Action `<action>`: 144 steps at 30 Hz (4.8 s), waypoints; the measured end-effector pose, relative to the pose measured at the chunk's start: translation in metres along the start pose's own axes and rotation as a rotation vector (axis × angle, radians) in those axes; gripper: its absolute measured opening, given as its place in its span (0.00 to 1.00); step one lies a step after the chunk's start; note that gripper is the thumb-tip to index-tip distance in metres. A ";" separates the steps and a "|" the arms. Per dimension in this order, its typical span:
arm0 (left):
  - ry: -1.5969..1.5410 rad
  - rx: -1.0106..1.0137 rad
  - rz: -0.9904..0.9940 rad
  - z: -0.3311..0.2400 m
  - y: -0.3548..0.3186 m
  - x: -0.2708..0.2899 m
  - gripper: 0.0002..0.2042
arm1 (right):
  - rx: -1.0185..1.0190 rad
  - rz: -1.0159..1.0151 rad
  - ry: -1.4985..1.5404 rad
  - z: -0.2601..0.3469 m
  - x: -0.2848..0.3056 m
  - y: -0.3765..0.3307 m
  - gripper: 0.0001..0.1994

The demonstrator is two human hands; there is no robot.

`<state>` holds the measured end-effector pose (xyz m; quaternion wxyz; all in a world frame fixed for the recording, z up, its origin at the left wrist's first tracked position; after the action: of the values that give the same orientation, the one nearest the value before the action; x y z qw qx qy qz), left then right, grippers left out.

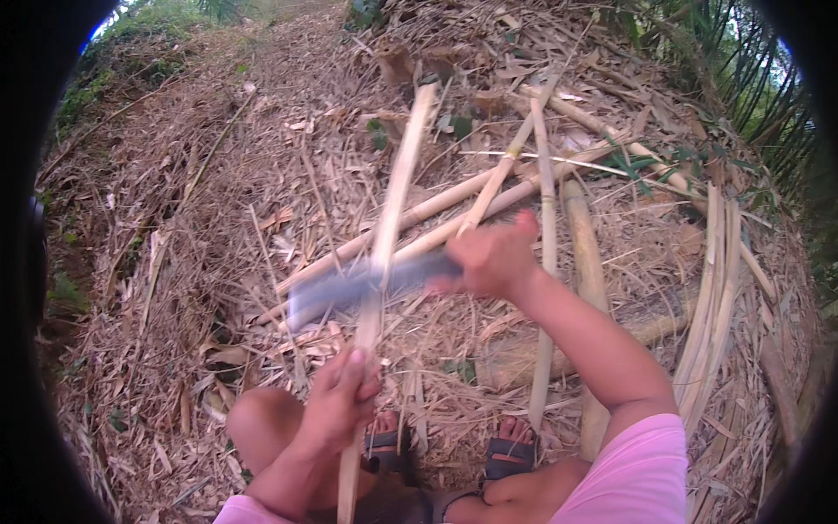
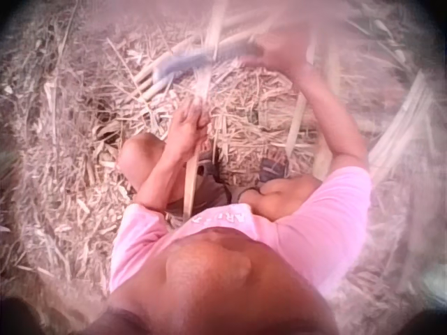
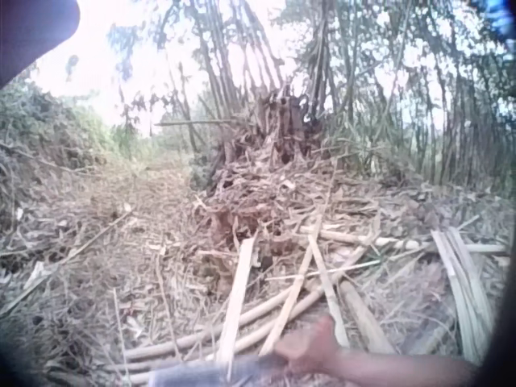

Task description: The person scrapes the outer surface of a bamboo pole using a machete and then strips off pieces of the bamboo.

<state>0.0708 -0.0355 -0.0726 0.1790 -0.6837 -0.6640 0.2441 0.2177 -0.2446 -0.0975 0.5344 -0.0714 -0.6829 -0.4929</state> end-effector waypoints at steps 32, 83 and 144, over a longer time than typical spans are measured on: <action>0.043 0.271 0.075 0.051 -0.004 0.012 0.14 | -0.812 0.275 0.089 -0.134 -0.051 -0.041 0.39; -0.041 0.241 0.075 0.023 -0.006 0.018 0.17 | -0.354 0.112 0.147 -0.040 -0.036 -0.006 0.26; -0.329 0.262 0.649 0.013 -0.004 -0.009 0.31 | -1.180 0.135 1.475 -0.025 -0.031 -0.001 0.36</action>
<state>0.0598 -0.0451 -0.0804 0.0696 -0.7813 -0.3962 0.4772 0.2469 -0.2502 -0.1244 0.7362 -0.0399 0.1921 -0.6477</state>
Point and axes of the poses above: each hand's wrist, its own y-axis towards the middle knuckle, its own x-axis out of the back of the hand, z = x × y, the point moved 5 cm from there along y, towards the middle knuckle, and after that the axes turned 4 degrees about y, right-handed, at the moved point
